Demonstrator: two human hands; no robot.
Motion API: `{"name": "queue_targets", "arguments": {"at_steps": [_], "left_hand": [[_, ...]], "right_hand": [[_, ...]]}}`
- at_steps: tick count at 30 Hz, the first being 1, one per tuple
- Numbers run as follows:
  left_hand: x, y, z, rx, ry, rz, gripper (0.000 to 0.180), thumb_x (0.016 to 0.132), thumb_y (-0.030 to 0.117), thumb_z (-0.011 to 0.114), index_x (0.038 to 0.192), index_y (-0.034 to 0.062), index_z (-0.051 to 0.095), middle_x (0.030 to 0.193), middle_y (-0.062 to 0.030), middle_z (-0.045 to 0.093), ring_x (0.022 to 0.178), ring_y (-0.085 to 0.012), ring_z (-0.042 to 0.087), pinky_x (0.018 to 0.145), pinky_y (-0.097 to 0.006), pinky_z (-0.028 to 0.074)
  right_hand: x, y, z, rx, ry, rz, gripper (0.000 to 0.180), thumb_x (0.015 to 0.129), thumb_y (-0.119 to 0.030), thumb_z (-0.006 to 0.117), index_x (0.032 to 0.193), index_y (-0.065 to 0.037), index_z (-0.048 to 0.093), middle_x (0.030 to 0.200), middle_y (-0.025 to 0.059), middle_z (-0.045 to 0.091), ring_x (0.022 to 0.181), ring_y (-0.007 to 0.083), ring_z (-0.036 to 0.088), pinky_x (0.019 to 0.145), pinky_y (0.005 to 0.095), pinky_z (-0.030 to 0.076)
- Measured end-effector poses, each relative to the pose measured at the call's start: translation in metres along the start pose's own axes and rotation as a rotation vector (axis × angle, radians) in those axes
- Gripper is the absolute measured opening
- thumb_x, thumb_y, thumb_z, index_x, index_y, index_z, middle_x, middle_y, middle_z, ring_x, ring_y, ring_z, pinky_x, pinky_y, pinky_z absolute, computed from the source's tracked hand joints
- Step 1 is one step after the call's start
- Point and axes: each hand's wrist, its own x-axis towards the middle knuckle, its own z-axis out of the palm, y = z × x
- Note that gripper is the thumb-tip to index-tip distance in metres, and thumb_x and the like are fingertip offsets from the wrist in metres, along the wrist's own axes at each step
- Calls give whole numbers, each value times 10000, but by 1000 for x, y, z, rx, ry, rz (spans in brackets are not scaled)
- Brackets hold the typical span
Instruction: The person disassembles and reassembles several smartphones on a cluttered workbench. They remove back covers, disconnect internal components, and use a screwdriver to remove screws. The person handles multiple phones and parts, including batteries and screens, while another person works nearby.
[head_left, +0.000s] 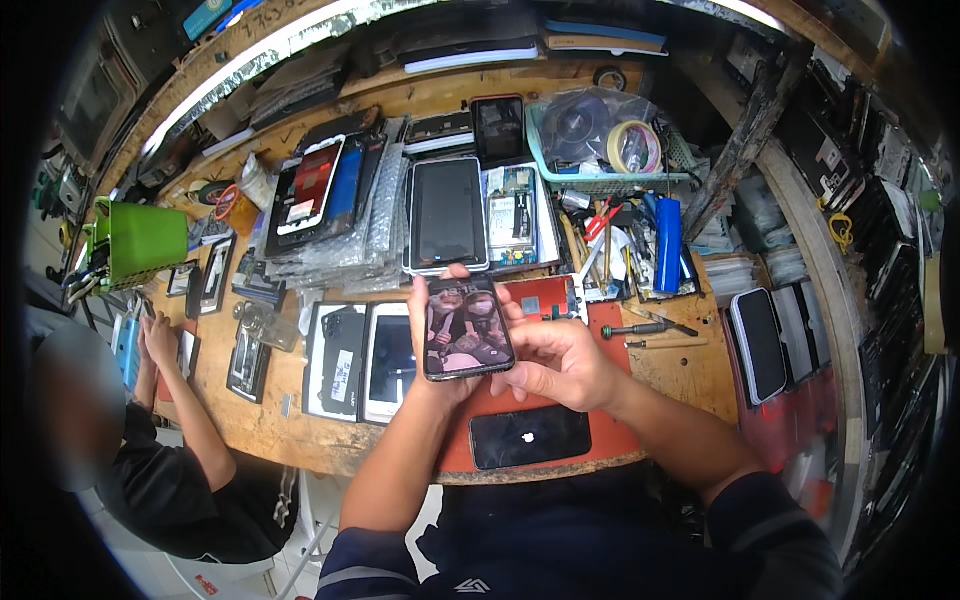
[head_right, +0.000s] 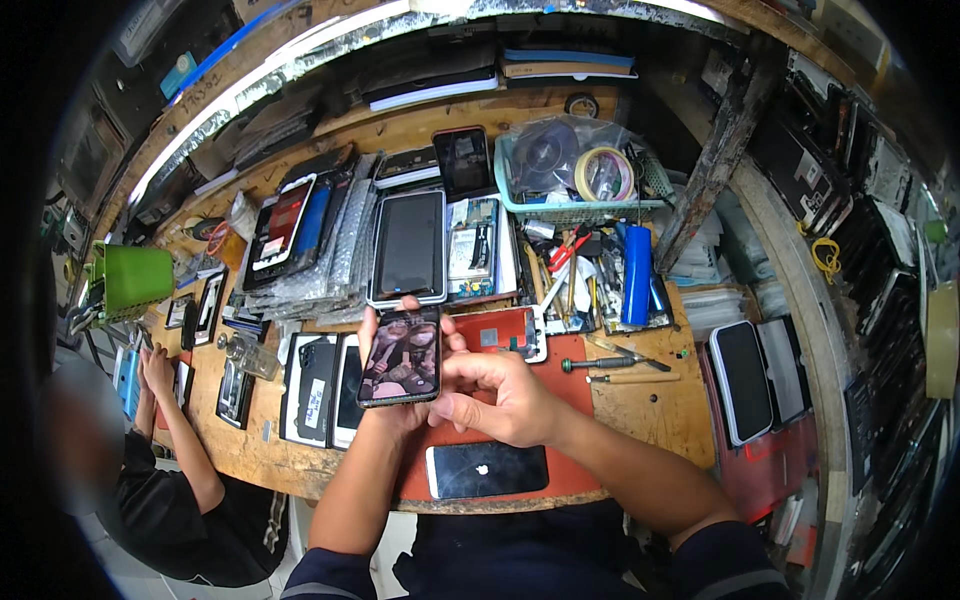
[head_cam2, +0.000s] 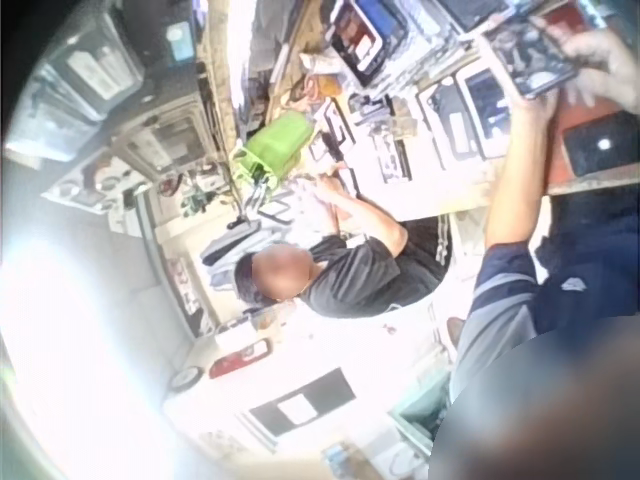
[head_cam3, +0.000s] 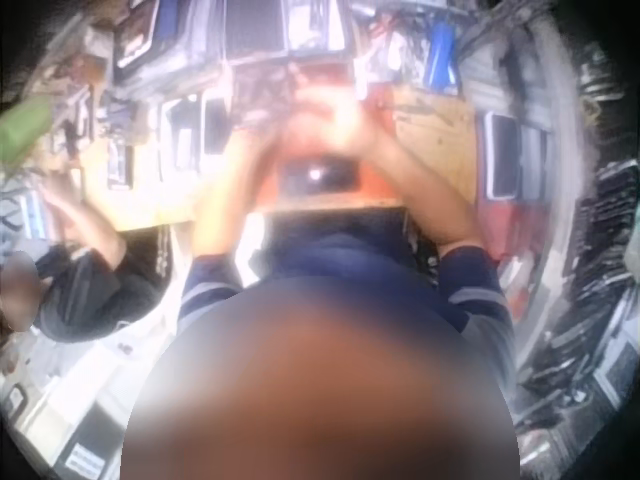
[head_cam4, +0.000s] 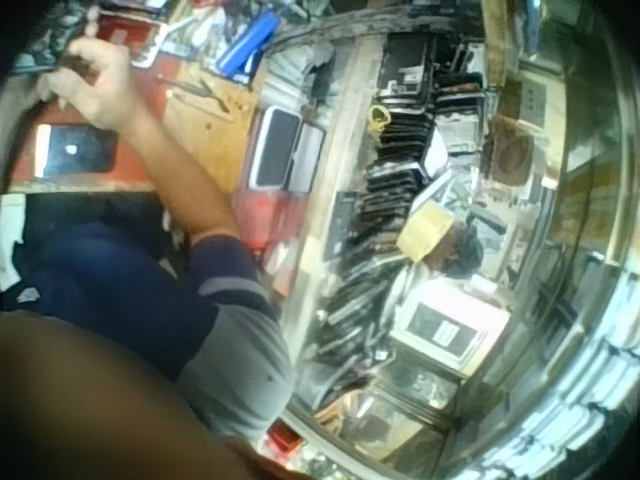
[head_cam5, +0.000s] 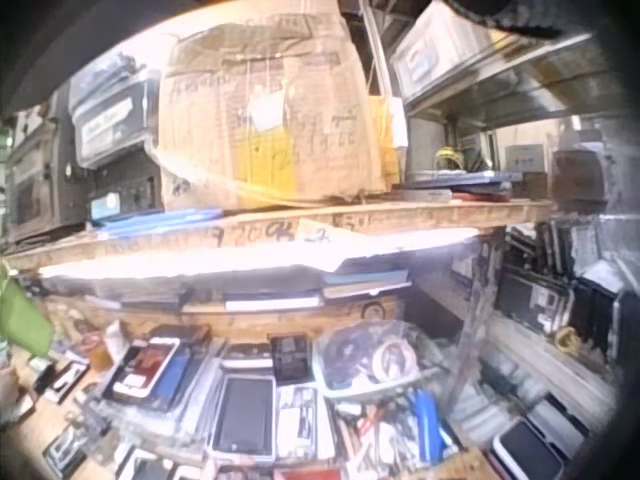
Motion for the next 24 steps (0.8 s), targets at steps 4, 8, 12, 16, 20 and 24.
{"name": "queue_targets", "arguments": {"at_steps": [4,8,12,16,20,24], "left_hand": [[1,-4,-3,68,42,-23,692,1070,773,253,1270,222,623,1121,-190,687,1000,-380,729,757,-559,657],[-1,-4,-2,8,-29,-63,705,1095,743,218,1271,167,584,1112,-198,689,1044,-386,728,824,-514,667],[-2,-4,-2,39,-22,-50,705,1097,742,224,1273,163,587,1130,-198,695,1044,-378,739,815,-499,671],[-1,-4,-5,75,-16,-19,605,1117,696,281,1261,189,577,1135,-203,703,973,-359,760,762,-468,676],[2,6,-2,200,-42,246,530,1127,597,401,1400,190,602,1186,-220,724,888,-317,754,684,-444,659],[2,18,11,464,67,442,519,1163,467,405,1484,75,517,1189,-206,724,900,-268,738,801,-394,628]], "right_hand": [[-1,2,-3,38,-1,-12,334,1091,-274,698,1161,51,721,993,106,775,802,107,688,785,276,564],[-2,3,-3,42,33,1,393,1101,-347,685,1125,44,722,977,104,777,800,103,692,790,269,561],[-2,2,-2,20,43,40,414,1104,-375,673,1102,37,720,966,98,776,795,99,692,786,265,559],[-1,0,-3,18,28,31,392,1106,-354,665,1154,32,712,980,99,772,803,99,688,795,271,557],[1,-3,-4,79,21,86,350,1110,-280,643,1265,33,672,1045,120,767,820,111,687,797,279,559],[4,-3,-5,-41,149,145,296,1143,-249,570,1233,17,666,957,94,773,724,95,685,669,230,515]]}}
